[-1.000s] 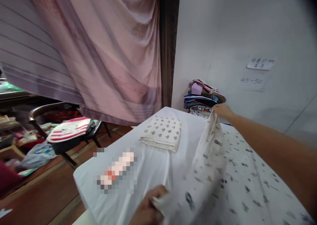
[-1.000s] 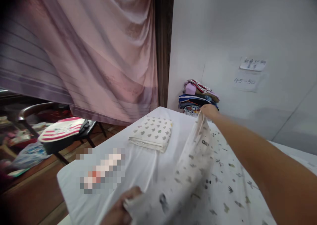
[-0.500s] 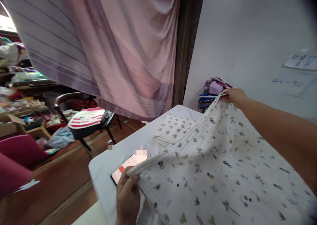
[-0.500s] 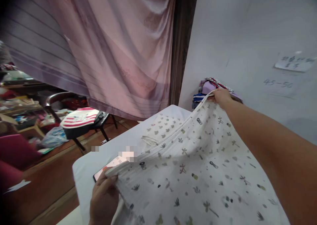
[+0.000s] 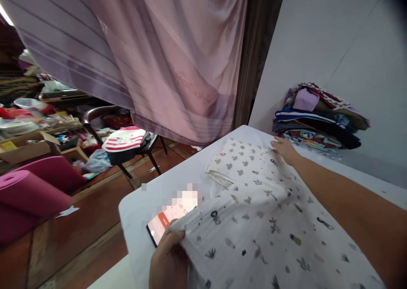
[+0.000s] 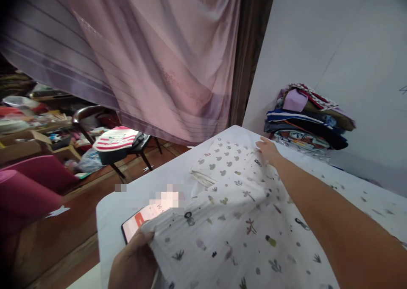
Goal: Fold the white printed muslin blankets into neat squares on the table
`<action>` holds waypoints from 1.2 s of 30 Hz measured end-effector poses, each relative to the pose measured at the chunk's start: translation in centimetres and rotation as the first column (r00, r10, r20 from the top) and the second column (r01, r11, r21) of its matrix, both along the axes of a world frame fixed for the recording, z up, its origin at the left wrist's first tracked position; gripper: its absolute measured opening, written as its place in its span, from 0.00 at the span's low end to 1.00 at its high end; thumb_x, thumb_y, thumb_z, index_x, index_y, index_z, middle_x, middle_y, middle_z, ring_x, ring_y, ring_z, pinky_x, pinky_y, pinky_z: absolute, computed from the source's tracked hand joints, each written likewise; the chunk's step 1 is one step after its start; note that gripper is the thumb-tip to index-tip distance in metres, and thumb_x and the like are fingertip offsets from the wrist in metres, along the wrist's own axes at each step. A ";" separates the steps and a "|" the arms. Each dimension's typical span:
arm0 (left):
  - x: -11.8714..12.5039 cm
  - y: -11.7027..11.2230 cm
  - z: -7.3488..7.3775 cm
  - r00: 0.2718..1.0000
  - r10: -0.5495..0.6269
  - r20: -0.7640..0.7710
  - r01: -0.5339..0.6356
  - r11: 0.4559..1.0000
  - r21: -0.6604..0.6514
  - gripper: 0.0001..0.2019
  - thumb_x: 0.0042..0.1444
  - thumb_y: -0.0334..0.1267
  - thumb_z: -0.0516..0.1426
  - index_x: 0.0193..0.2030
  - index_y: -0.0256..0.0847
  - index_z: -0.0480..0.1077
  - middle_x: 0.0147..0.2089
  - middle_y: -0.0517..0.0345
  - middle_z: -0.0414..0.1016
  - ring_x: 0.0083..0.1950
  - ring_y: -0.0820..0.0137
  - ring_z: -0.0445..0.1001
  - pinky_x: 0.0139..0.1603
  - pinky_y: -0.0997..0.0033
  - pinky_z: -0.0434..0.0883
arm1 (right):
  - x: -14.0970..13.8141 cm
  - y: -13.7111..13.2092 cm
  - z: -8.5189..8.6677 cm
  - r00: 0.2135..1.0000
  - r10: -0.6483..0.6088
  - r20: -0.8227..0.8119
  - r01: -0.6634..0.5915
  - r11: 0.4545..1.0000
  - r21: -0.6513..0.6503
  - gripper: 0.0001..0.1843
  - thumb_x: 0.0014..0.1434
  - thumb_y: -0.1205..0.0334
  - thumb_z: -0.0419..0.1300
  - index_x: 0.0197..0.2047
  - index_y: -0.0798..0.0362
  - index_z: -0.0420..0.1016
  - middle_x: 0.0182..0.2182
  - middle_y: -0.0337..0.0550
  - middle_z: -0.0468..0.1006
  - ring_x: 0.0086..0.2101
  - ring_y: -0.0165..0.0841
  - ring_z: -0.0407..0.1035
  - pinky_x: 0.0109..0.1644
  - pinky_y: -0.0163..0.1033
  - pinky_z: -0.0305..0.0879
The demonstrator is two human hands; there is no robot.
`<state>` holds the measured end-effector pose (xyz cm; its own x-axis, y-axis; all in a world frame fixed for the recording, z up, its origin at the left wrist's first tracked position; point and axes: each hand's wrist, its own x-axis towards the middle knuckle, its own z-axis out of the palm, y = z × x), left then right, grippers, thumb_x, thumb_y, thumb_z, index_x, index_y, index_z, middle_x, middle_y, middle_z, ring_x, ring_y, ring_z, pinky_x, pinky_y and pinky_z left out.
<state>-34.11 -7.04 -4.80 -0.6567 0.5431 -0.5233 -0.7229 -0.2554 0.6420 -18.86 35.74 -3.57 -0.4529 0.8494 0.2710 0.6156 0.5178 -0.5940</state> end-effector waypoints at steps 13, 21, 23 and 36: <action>0.2 0.0 0.0 0.994 0.028 -0.107 -0.020 0.997 0.074 0.09 0.31 0.32 0.61 0.25 0.38 0.68 0.22 0.64 0.65 0.24 0.75 0.64 0.28 0.73 0.67 | -0.9 -8.1 2.2 0.708 0.462 0.534 -0.518 0.854 -0.052 0.15 0.50 0.68 0.55 0.41 0.50 0.77 0.40 0.42 0.76 0.40 0.35 0.68 0.44 0.36 0.61; 0.3 0.0 0.1 0.989 0.037 -0.143 -0.026 0.997 0.079 0.08 0.32 0.33 0.60 0.24 0.38 0.67 0.21 0.65 0.63 0.23 0.75 0.62 0.24 0.76 0.62 | -1.7 -9.0 2.0 0.672 0.353 0.651 -0.515 0.855 0.068 0.12 0.58 0.65 0.48 0.37 0.52 0.73 0.40 0.44 0.73 0.39 0.35 0.66 0.39 0.35 0.58; 0.3 0.0 0.2 0.989 0.034 -0.147 -0.024 0.997 0.075 0.09 0.32 0.33 0.60 0.25 0.38 0.68 0.22 0.65 0.65 0.24 0.75 0.63 0.25 0.76 0.63 | -1.9 -9.0 1.8 0.683 0.331 0.651 -0.499 0.862 0.085 0.13 0.59 0.65 0.47 0.38 0.51 0.73 0.41 0.44 0.73 0.39 0.34 0.66 0.39 0.35 0.57; 0.5 -0.1 0.3 0.984 0.030 -0.177 -0.015 0.997 0.081 0.08 0.33 0.33 0.60 0.24 0.38 0.67 0.22 0.64 0.66 0.24 0.75 0.64 0.25 0.76 0.63 | -2.7 -9.5 2.2 0.694 0.314 0.648 -0.465 0.882 0.071 0.15 0.56 0.67 0.48 0.39 0.49 0.74 0.41 0.43 0.74 0.41 0.35 0.67 0.40 0.35 0.58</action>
<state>-33.61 -7.18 -4.55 -0.7480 0.5621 -0.3530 -0.5924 -0.3254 0.7370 -21.58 26.27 -1.41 -0.8583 0.5124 -0.0274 0.5129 0.8583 -0.0149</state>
